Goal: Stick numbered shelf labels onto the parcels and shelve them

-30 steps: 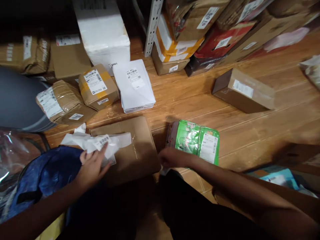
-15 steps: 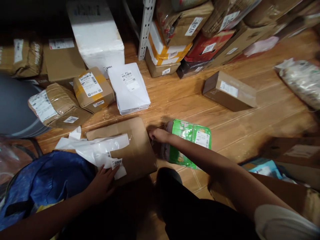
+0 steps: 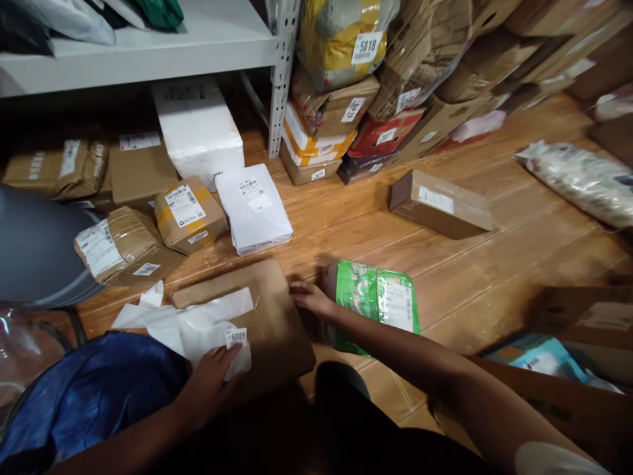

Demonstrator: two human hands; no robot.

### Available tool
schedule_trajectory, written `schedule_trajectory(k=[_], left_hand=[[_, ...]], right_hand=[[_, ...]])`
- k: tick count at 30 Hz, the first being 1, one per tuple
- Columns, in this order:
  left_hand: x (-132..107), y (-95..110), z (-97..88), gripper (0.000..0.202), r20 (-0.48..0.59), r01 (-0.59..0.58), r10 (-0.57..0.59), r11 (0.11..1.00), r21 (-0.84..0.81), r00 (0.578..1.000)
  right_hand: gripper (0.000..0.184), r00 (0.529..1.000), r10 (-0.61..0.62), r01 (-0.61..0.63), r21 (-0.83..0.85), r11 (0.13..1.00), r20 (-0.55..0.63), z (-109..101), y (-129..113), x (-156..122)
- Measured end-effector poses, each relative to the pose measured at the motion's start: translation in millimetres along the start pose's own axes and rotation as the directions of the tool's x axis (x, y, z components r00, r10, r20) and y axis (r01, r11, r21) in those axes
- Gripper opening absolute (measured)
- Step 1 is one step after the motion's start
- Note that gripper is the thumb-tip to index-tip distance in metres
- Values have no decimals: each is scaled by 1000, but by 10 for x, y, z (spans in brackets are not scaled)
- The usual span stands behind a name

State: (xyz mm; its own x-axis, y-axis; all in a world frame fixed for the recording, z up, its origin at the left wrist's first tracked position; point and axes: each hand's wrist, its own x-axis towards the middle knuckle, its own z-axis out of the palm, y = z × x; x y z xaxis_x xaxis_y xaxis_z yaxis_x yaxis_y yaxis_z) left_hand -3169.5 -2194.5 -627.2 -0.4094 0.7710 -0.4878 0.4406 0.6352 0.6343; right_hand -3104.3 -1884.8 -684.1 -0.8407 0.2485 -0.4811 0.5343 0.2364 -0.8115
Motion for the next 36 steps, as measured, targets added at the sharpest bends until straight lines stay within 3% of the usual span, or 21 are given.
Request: schedule_trajectory(k=[2,5,7,10,13,17,22,24,26,28,30,33,36], left_hand=[[171,229,-96,40,-83,-4,-12,981,-196,996],[442,565,-185,34,-159,-27,-51,892,-451,986],[592,748,-195,36,-186,-52,-68,818,-573,980],[721,955,-161,43,-184,-81,-70,711,-698,980],[741,1110,-116,60,-134,-75,-52,609,-789,990],[748,1239,-101,78,-116,-65,-62,536,-841,991],[894,1316,-160,52,-117,8,-229,481,-877,966],[946,1368,-183,50,-111,13,-289,393,-919,951],[967,1433,-194,57,-98,-16,-248,313,-950,964],[962,1484,-187,63,-70,-19,-138,340,-940,988],[948,1498,-163,63,-21,10,-67,434,-901,998],[945,1457,-112,59,2,44,-80,530,-847,997],[962,1404,-61,53,-28,48,-128,555,-830,991]], right_hand=[[24,998,-55,52,251,967,5,-42,-130,-199],[42,975,-159,56,517,854,157,-50,-335,-548],[47,956,-201,66,509,858,215,-20,-431,-729],[43,974,-207,134,506,852,91,21,-468,-862],[42,982,-185,167,601,782,-33,20,-428,-900],[37,981,-174,188,680,709,-89,-35,-394,-942],[42,980,-195,169,716,677,-46,-143,-404,-985],[48,980,-198,137,727,673,-2,-165,-402,-989],[51,987,-163,113,738,665,-4,-170,-389,-989],[52,992,-110,114,749,653,-55,-172,-370,-988],[51,992,-82,123,745,656,-92,-187,-352,-994],[41,991,-88,134,700,701,-102,-235,-336,-1028],[37,989,-110,146,662,735,-96,-276,-327,-1072]])
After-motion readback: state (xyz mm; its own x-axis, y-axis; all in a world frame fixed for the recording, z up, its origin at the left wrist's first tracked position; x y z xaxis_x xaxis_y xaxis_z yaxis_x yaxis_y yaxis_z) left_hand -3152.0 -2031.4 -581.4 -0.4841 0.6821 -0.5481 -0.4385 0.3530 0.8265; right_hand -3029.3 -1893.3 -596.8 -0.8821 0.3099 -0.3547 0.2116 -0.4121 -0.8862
